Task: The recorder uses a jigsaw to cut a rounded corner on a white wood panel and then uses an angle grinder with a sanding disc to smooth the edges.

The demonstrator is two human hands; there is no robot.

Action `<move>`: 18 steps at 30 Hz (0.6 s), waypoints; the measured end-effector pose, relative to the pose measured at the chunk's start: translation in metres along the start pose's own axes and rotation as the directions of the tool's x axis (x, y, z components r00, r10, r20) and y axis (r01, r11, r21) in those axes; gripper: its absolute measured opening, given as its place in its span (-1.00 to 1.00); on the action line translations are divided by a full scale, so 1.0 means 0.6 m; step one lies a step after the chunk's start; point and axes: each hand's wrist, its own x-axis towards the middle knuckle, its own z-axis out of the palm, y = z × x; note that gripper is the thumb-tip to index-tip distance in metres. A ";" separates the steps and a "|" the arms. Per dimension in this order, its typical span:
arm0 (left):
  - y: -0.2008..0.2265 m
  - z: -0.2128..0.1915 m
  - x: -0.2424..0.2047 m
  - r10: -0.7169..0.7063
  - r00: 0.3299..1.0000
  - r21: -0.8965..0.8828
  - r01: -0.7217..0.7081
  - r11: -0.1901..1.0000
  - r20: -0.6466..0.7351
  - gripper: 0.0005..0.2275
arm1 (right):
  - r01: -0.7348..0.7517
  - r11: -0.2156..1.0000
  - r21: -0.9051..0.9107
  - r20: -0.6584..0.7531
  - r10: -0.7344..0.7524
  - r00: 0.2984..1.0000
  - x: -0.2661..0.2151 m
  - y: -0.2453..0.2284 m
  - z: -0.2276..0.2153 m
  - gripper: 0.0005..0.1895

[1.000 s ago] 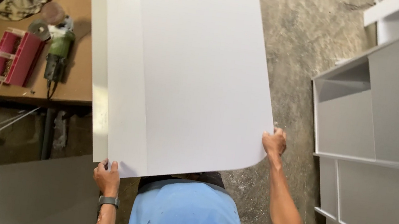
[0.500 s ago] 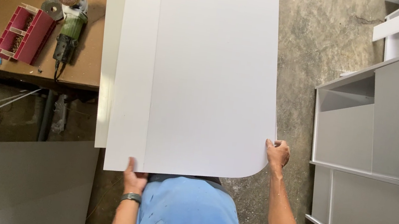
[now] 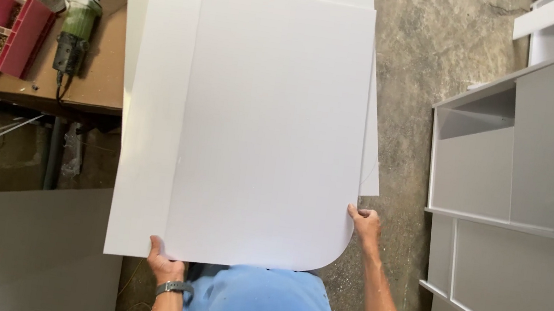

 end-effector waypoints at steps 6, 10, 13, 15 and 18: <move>0.086 0.062 -0.064 0.144 0.983 0.259 -0.169 0.951 0.113 -0.44 | -0.033 0.840 0.541 0.318 -0.169 0.933 -0.059 -0.092 -0.013 -0.36; 0.153 0.088 -0.068 0.245 0.968 0.445 -0.246 0.861 0.059 -0.39 | 0.149 0.793 0.591 0.355 -0.421 0.835 -0.028 -0.167 -0.024 -0.27; 0.199 0.114 -0.087 0.227 0.961 0.377 -0.270 0.886 0.156 -0.39 | 0.154 0.719 0.678 0.342 -0.494 0.800 -0.056 -0.229 -0.030 -0.07; 0.232 0.112 -0.083 0.255 0.946 0.380 -0.315 0.870 0.199 -0.42 | 0.177 0.636 0.751 0.285 -0.554 0.783 -0.077 -0.236 -0.030 -0.07; 0.313 0.049 -0.061 0.286 0.925 0.384 -0.366 0.848 0.251 -0.45 | 0.185 0.537 0.823 0.229 -0.612 0.757 -0.164 -0.234 -0.026 -0.12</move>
